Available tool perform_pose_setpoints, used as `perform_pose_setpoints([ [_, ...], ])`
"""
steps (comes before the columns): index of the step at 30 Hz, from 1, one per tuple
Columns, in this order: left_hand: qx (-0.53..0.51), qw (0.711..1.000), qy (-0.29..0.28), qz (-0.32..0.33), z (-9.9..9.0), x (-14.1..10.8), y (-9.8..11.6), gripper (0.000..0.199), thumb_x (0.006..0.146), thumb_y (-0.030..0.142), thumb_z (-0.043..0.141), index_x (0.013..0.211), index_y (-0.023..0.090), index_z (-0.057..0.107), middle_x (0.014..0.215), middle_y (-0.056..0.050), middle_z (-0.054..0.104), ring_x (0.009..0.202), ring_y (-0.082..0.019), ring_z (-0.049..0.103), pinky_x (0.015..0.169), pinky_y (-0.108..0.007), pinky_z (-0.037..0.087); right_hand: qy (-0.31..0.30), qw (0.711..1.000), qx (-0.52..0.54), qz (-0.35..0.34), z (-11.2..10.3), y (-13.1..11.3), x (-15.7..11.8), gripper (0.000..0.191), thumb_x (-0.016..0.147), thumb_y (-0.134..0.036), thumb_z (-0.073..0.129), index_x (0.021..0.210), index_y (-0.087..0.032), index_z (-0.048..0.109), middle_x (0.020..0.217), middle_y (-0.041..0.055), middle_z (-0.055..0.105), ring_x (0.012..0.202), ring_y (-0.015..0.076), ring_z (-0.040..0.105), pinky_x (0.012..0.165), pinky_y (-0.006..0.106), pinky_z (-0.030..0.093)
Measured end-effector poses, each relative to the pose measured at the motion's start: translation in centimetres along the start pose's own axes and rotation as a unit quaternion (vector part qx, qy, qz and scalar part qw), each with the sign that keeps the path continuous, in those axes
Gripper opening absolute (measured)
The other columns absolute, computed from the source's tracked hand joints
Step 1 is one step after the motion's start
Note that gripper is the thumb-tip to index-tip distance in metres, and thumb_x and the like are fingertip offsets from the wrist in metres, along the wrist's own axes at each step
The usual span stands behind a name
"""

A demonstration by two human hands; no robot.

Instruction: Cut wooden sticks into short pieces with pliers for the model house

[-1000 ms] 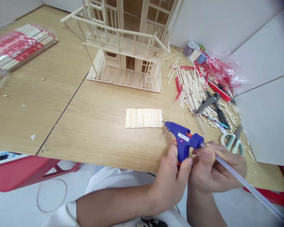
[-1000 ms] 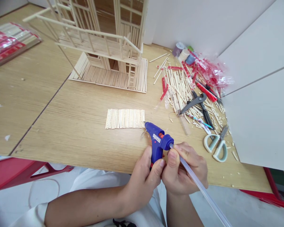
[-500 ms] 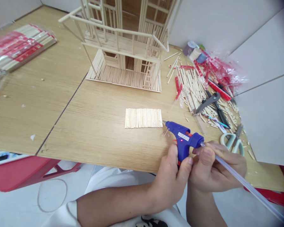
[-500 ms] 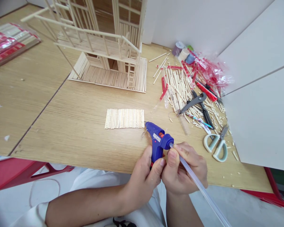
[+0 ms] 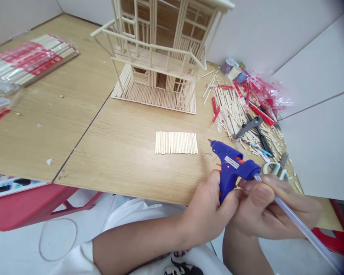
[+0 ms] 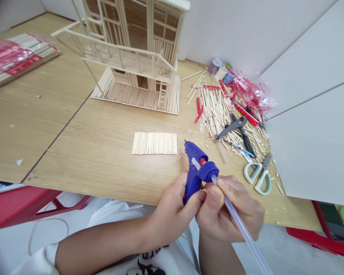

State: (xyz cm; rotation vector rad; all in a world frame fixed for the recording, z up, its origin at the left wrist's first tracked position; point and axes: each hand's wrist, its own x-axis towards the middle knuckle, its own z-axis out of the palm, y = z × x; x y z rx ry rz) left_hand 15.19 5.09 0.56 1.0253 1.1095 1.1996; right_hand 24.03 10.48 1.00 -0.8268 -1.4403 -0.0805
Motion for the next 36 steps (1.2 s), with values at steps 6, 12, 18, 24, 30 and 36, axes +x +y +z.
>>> perform_pose_setpoints([
  [6, 0.02, 1.0, -0.013, -0.004, -1.0, -0.6, 1.2, 0.037, 0.087, 0.033, 0.063, 0.119, 0.02, 0.05, 0.092, -0.005, 0.066, 0.076, -0.018, 0.063, 0.068, -0.031, 0.052, 0.006, 0.999, 0.029, -0.015, -0.8, -1.0, 0.0, 0.027, 0.09, -0.035, 0.069, 0.07, -0.018, 0.068, 0.06, 0.0019, 0.06, 0.052, 0.0144, 0.057, 0.048, 0.029, 0.044],
  [12, -0.037, 0.999, -0.005, -0.002, -1.1, -0.8, -0.2, 0.031, 0.091, 0.033, 0.062, 0.116, 0.02, 0.049, 0.09, -0.002, 0.065, 0.079, -0.016, 0.063, 0.07, -0.027, 0.051, -0.031, 0.997, 0.061, 0.035, -0.8, -1.3, -1.0, 0.009, 0.089, -0.026, 0.069, 0.089, -0.018, 0.073, 0.065, 0.0011, 0.063, 0.054, 0.0151, 0.06, 0.052, 0.031, 0.048],
  [18, -0.037, 0.998, 0.047, 0.021, -1.0, -0.5, -1.2, 0.031, 0.093, 0.034, 0.063, 0.117, 0.022, 0.049, 0.085, 0.001, 0.06, 0.072, -0.013, 0.058, 0.07, -0.026, 0.048, -0.03, 0.981, 0.103, 0.161, -1.1, -1.6, -1.1, 0.013, 0.084, -0.027, 0.077, 0.093, -0.019, 0.073, 0.071, 0.0015, 0.067, 0.057, 0.0161, 0.063, 0.053, 0.032, 0.053],
  [24, -0.084, 0.994, 0.067, 0.038, -1.0, 0.1, -1.0, 0.034, 0.092, 0.029, 0.064, 0.12, 0.021, 0.046, 0.093, -0.001, 0.064, 0.081, -0.013, 0.062, 0.075, -0.025, 0.049, -0.16, 0.943, 0.09, 0.279, -2.3, -1.2, -0.8, 0.058, 0.073, -0.033, 0.086, 0.127, -0.022, 0.065, 0.085, 0.0032, 0.069, 0.069, 0.0164, 0.065, 0.061, 0.029, 0.057],
  [30, -0.054, 0.998, 0.031, 0.031, -0.6, 0.0, -1.4, 0.036, 0.094, 0.029, 0.06, 0.125, 0.021, 0.043, 0.104, -0.006, 0.069, 0.091, -0.017, 0.068, 0.081, -0.029, 0.053, -0.28, 0.867, 0.143, 0.387, -3.3, 1.1, -1.6, 0.05, 0.087, -0.059, 0.066, 0.123, -0.024, 0.063, 0.115, 0.0113, 0.071, 0.096, 0.0242, 0.071, 0.081, 0.037, 0.059],
  [36, 0.016, 0.999, 0.009, 0.045, -0.5, -0.2, -2.7, 0.045, 0.093, 0.025, 0.058, 0.133, 0.021, 0.039, 0.106, -0.007, 0.069, 0.089, -0.019, 0.068, 0.091, -0.037, 0.054, -0.405, 0.826, 0.083, 0.382, -3.5, 0.5, -0.5, 0.037, 0.091, -0.049, 0.066, 0.117, -0.024, 0.072, 0.121, 0.0083, 0.074, 0.117, 0.0262, 0.067, 0.102, 0.039, 0.053],
])
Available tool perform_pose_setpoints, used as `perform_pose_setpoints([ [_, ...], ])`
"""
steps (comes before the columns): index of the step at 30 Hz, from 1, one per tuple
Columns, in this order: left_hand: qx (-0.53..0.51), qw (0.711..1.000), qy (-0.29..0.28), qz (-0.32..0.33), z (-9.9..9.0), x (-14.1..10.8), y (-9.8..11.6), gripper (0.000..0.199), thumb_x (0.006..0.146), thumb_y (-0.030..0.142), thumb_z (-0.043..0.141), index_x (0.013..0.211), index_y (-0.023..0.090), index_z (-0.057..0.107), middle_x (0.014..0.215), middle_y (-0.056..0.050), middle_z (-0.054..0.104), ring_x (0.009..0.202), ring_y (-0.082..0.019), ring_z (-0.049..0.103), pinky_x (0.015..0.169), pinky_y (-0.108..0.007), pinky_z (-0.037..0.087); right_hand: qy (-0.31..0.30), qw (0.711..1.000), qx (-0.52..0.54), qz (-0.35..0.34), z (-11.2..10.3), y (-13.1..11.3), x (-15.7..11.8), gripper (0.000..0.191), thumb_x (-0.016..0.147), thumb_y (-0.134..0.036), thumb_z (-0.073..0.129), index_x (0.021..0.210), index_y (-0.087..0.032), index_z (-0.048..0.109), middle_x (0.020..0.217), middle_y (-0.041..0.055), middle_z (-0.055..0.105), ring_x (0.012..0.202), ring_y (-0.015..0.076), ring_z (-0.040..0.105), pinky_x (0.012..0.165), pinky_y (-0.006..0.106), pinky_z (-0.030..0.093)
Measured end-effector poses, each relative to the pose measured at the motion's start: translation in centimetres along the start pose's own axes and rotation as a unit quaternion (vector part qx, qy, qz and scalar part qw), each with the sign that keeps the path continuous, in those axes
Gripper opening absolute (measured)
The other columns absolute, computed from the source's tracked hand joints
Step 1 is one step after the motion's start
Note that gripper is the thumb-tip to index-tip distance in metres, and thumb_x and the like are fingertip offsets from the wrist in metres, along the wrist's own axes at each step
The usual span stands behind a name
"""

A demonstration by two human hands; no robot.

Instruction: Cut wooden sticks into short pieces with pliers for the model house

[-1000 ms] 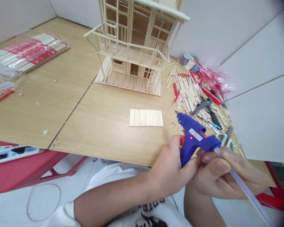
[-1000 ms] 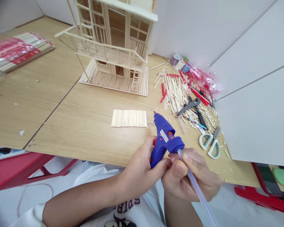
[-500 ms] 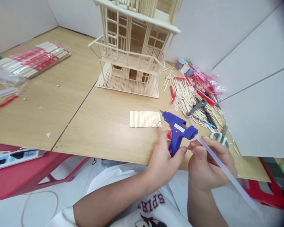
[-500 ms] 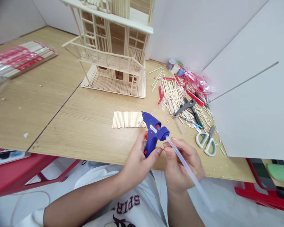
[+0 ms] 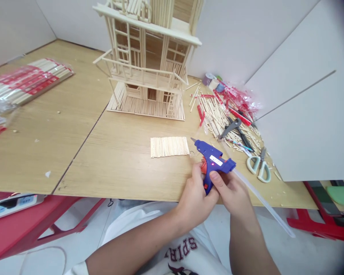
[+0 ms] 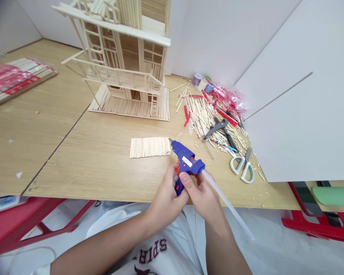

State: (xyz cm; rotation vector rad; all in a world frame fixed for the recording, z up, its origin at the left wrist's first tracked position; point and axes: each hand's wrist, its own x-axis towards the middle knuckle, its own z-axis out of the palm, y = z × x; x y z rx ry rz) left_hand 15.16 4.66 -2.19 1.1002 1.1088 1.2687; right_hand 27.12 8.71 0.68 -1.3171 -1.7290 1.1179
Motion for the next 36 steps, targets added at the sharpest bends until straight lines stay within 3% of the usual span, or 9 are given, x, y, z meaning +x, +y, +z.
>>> perform_pose_setpoints([
  [9, 0.093, 0.991, -0.008, 0.095, -0.4, -0.4, -0.7, 0.062, 0.086, 0.021, 0.061, 0.138, 0.02, 0.028, 0.12, -0.013, 0.064, 0.104, -0.026, 0.068, 0.092, -0.042, 0.054, -0.039, 0.996, -0.006, -0.08, 0.6, -0.6, -0.9, 0.041, 0.094, -0.041, 0.064, 0.133, -0.027, 0.066, 0.136, 0.0066, 0.067, 0.129, 0.024, 0.06, 0.114, 0.043, 0.046],
  [12, 0.105, 0.988, 0.004, 0.111, -0.3, -0.4, -0.7, 0.058, 0.086, 0.02, 0.06, 0.135, 0.02, 0.03, 0.123, -0.013, 0.062, 0.108, -0.026, 0.067, 0.092, -0.041, 0.054, -0.049, 0.996, 0.002, -0.069, 0.7, -0.6, -1.0, 0.039, 0.096, -0.038, 0.062, 0.134, -0.03, 0.065, 0.138, 0.0038, 0.066, 0.132, 0.0217, 0.058, 0.117, 0.042, 0.042],
  [18, 0.131, 0.983, 0.013, 0.127, -0.1, -0.4, -0.9, 0.056, 0.087, 0.018, 0.057, 0.136, 0.02, 0.03, 0.126, -0.015, 0.061, 0.11, -0.027, 0.067, 0.093, -0.042, 0.054, -0.034, 0.995, 0.087, -0.046, 1.5, -0.6, -1.5, 0.034, 0.096, -0.038, 0.062, 0.128, -0.031, 0.068, 0.132, 0.0022, 0.07, 0.126, 0.0211, 0.063, 0.113, 0.04, 0.047],
  [22, 0.149, 0.982, -0.015, 0.113, -0.2, -0.5, -0.7, 0.063, 0.089, 0.018, 0.055, 0.143, 0.019, 0.022, 0.125, -0.015, 0.064, 0.113, -0.027, 0.067, 0.094, -0.043, 0.054, 0.005, 0.992, 0.116, -0.04, 1.7, -0.8, -1.3, 0.028, 0.095, -0.038, 0.062, 0.12, -0.029, 0.071, 0.126, 0.0033, 0.072, 0.121, 0.0228, 0.065, 0.113, 0.043, 0.047],
  [25, 0.174, 0.976, -0.054, 0.118, -0.6, -0.6, 0.2, 0.075, 0.092, 0.02, 0.057, 0.151, 0.019, 0.011, 0.135, -0.017, 0.06, 0.125, -0.026, 0.061, 0.101, -0.043, 0.052, 0.073, 0.986, 0.139, -0.052, 1.3, -0.4, -0.5, 0.025, 0.094, -0.04, 0.06, 0.11, -0.025, 0.072, 0.126, 0.007, 0.071, 0.122, 0.0257, 0.065, 0.112, 0.047, 0.046],
  [27, 0.232, 0.962, -0.066, 0.131, -1.2, -0.9, 0.8, 0.073, 0.092, 0.021, 0.059, 0.151, 0.02, 0.016, 0.139, -0.017, 0.058, 0.127, -0.027, 0.058, 0.103, -0.044, 0.051, 0.1, 0.979, 0.172, -0.041, 0.9, 0.1, 0.4, 0.024, 0.094, -0.041, 0.06, 0.102, -0.022, 0.07, 0.12, 0.0093, 0.073, 0.112, 0.0262, 0.069, 0.101, 0.046, 0.054],
  [29, 0.298, 0.94, -0.064, 0.153, -2.1, -1.5, 1.2, 0.056, 0.093, 0.021, 0.059, 0.144, 0.021, 0.033, 0.134, -0.014, 0.062, 0.121, -0.027, 0.061, 0.1, -0.044, 0.052, 0.084, 0.975, 0.205, -0.003, 0.6, 0.6, 1.2, 0.026, 0.093, -0.045, 0.061, 0.097, -0.02, 0.068, 0.106, 0.0096, 0.075, 0.088, 0.0228, 0.074, 0.077, 0.038, 0.062],
  [31, 0.341, 0.922, -0.04, 0.18, -3.5, -2.2, 1.4, 0.038, 0.095, 0.02, 0.056, 0.132, 0.022, 0.046, 0.12, -0.011, 0.068, 0.108, -0.024, 0.065, 0.092, -0.041, 0.054, 0.044, 0.976, 0.211, 0.041, 0.4, 0.8, 1.9, 0.034, 0.092, -0.051, 0.061, 0.094, -0.018, 0.066, 0.093, 0.009, 0.075, 0.065, 0.0175, 0.069, 0.055, 0.03, 0.058],
  [36, 0.402, 0.894, 0.104, 0.165, -9.2, -3.9, 1.0, 0.027, 0.095, 0.019, 0.059, 0.122, 0.023, 0.055, 0.102, -0.005, 0.072, 0.093, -0.019, 0.069, 0.086, -0.035, 0.054, -0.003, 0.98, 0.168, 0.104, 0.8, 0.7, 3.1, 0.054, 0.087, -0.069, 0.057, 0.086, -0.016, 0.065, 0.076, 0.0075, 0.072, 0.05, 0.0122, 0.059, 0.043, 0.024, 0.049],
])
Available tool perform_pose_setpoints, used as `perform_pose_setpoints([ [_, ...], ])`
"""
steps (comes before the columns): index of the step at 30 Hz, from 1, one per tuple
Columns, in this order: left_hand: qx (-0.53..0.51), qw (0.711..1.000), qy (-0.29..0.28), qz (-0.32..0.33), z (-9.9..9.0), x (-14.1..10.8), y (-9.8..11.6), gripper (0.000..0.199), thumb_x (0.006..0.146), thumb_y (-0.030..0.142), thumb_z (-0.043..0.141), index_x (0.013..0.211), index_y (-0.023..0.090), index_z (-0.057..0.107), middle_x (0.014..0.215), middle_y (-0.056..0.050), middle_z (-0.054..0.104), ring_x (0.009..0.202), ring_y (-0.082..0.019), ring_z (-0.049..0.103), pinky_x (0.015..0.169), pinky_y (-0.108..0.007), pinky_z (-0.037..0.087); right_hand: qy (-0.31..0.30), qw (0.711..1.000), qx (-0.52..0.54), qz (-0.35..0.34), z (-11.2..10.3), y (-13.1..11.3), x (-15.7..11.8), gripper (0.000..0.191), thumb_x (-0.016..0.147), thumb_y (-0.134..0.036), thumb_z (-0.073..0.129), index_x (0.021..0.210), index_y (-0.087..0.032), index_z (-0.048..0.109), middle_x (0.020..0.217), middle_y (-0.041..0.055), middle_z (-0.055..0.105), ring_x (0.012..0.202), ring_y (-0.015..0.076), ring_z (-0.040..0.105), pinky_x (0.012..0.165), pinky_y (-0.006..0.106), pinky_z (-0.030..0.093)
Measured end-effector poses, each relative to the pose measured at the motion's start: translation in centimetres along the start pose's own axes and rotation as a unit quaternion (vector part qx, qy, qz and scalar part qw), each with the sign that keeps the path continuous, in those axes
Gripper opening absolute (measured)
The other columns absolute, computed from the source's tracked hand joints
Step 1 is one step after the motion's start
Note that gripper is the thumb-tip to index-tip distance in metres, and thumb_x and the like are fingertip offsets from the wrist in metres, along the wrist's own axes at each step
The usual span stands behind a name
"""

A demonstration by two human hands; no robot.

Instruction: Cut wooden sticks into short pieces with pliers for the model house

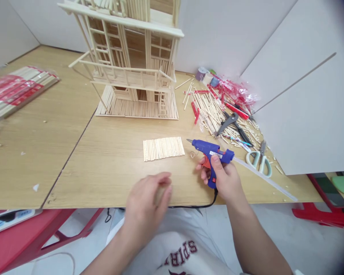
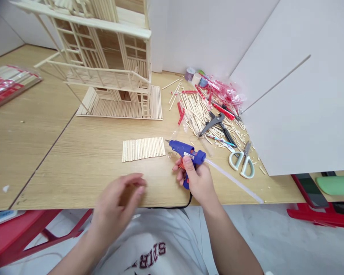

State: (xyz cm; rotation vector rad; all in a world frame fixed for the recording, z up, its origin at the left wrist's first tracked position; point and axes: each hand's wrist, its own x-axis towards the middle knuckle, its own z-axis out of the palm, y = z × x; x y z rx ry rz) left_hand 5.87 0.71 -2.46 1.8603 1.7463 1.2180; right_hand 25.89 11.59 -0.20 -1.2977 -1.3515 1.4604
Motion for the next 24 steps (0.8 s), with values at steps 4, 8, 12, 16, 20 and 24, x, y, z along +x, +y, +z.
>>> perform_pose_setpoints([
  [4, 0.069, 0.987, 0.105, -0.099, -3.3, -0.5, -3.5, 0.025, 0.094, 0.027, 0.063, 0.118, 0.022, 0.061, 0.1, -0.005, 0.073, 0.089, -0.019, 0.071, 0.085, -0.035, 0.055, -0.002, 0.999, -0.03, 0.027, 0.4, 0.1, 0.9, 0.059, 0.087, -0.073, 0.055, 0.082, -0.015, 0.066, 0.07, 0.0065, 0.07, 0.047, 0.0113, 0.057, 0.042, 0.023, 0.047],
  [8, 0.105, 0.974, 0.146, -0.14, -4.5, -0.5, -4.8, 0.026, 0.093, 0.033, 0.064, 0.115, 0.02, 0.064, 0.097, -0.004, 0.074, 0.086, -0.019, 0.071, 0.083, -0.035, 0.055, 0.009, 0.995, -0.094, 0.019, 0.6, 0.0, 1.7, 0.061, 0.089, -0.073, 0.052, 0.078, -0.015, 0.065, 0.06, 0.0036, 0.065, 0.045, 0.0117, 0.057, 0.042, 0.023, 0.046],
  [12, 0.106, 0.974, 0.148, -0.132, -4.3, -0.4, -4.6, 0.026, 0.093, 0.033, 0.064, 0.115, 0.02, 0.064, 0.095, -0.004, 0.074, 0.087, -0.02, 0.071, 0.085, -0.036, 0.055, 0.027, 0.987, -0.16, 0.005, 0.9, -0.3, 2.0, 0.065, 0.089, -0.075, 0.048, 0.073, -0.014, 0.066, 0.055, 0.0024, 0.062, 0.042, 0.0112, 0.056, 0.042, 0.023, 0.045],
  [16, 0.113, 0.976, 0.142, -0.121, -4.4, -0.4, -4.5, 0.025, 0.093, 0.031, 0.064, 0.117, 0.021, 0.063, 0.094, -0.004, 0.074, 0.088, -0.02, 0.07, 0.086, -0.036, 0.055, 0.031, 0.983, -0.178, 0.011, 1.1, -0.5, 2.1, 0.067, 0.088, -0.077, 0.048, 0.071, -0.015, 0.065, 0.054, 0.0023, 0.061, 0.042, 0.0115, 0.057, 0.042, 0.023, 0.045],
  [20, 0.119, 0.976, 0.136, -0.12, -4.6, -0.5, -4.6, 0.025, 0.094, 0.029, 0.064, 0.118, 0.022, 0.062, 0.094, -0.004, 0.074, 0.088, -0.02, 0.07, 0.087, -0.037, 0.055, 0.042, 0.979, -0.2, 0.011, 1.2, -0.5, 2.1, 0.067, 0.087, -0.077, 0.049, 0.069, -0.015, 0.064, 0.054, 0.0023, 0.06, 0.042, 0.0114, 0.056, 0.042, 0.023, 0.045],
  [24, 0.113, 0.977, 0.137, -0.119, -4.6, -0.6, -4.8, 0.026, 0.093, 0.03, 0.064, 0.118, 0.022, 0.062, 0.093, -0.003, 0.074, 0.087, -0.021, 0.07, 0.087, -0.037, 0.055, 0.044, 0.976, -0.214, 0.014, 1.2, -0.6, 2.0, 0.065, 0.088, -0.076, 0.049, 0.069, -0.015, 0.063, 0.055, 0.0026, 0.061, 0.043, 0.0118, 0.057, 0.043, 0.023, 0.045],
])
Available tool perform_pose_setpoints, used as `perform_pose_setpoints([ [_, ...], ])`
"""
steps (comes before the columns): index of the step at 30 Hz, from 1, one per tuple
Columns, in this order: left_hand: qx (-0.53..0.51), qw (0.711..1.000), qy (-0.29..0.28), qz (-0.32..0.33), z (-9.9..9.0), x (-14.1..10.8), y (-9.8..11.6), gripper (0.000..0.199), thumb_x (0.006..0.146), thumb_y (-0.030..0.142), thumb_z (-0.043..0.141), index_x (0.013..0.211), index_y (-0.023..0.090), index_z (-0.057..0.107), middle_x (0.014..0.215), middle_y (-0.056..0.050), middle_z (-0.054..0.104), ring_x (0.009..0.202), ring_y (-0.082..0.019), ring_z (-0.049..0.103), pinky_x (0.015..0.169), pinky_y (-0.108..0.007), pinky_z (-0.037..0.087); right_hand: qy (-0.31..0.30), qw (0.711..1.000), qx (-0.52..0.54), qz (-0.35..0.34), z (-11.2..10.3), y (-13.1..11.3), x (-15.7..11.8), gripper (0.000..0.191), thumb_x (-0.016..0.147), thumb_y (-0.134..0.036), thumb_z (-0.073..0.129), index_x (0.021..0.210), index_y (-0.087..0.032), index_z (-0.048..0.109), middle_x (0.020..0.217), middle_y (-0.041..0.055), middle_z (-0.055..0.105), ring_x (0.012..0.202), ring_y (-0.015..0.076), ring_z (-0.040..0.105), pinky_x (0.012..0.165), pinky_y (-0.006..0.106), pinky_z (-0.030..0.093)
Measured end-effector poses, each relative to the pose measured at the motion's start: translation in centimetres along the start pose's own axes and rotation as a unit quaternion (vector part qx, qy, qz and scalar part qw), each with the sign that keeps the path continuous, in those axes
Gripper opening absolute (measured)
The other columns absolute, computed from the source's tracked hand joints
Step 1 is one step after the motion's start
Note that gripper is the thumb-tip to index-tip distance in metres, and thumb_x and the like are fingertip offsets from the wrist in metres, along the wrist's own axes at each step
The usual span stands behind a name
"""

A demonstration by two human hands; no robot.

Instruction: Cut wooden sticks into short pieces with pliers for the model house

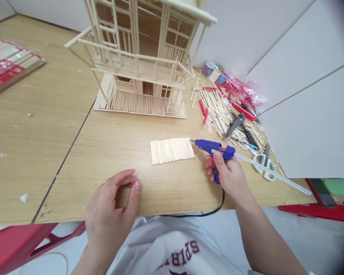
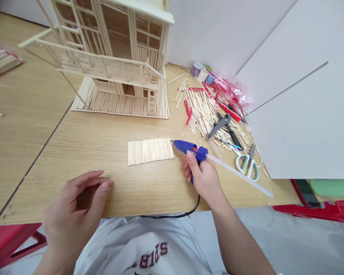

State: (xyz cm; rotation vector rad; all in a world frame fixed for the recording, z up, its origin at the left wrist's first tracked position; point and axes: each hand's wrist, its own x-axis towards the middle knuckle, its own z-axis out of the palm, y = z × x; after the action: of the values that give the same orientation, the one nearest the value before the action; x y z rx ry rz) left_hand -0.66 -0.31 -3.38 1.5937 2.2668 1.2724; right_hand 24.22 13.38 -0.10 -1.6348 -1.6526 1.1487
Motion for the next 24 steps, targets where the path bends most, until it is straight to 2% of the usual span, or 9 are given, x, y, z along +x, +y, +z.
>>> perform_pose_setpoints([
  [24, 0.004, 0.999, 0.01, 0.034, 0.1, 0.0, -0.5, 0.026, 0.093, 0.028, 0.066, 0.117, 0.02, 0.063, 0.091, -0.003, 0.074, 0.084, -0.018, 0.069, 0.085, -0.031, 0.053, -0.008, 0.999, -0.05, 0.018, -1.0, 0.1, -1.3, 0.062, 0.089, -0.076, 0.048, 0.067, -0.018, 0.06, 0.06, 0.0035, 0.061, 0.048, 0.013, 0.057, 0.047, 0.025, 0.046],
])
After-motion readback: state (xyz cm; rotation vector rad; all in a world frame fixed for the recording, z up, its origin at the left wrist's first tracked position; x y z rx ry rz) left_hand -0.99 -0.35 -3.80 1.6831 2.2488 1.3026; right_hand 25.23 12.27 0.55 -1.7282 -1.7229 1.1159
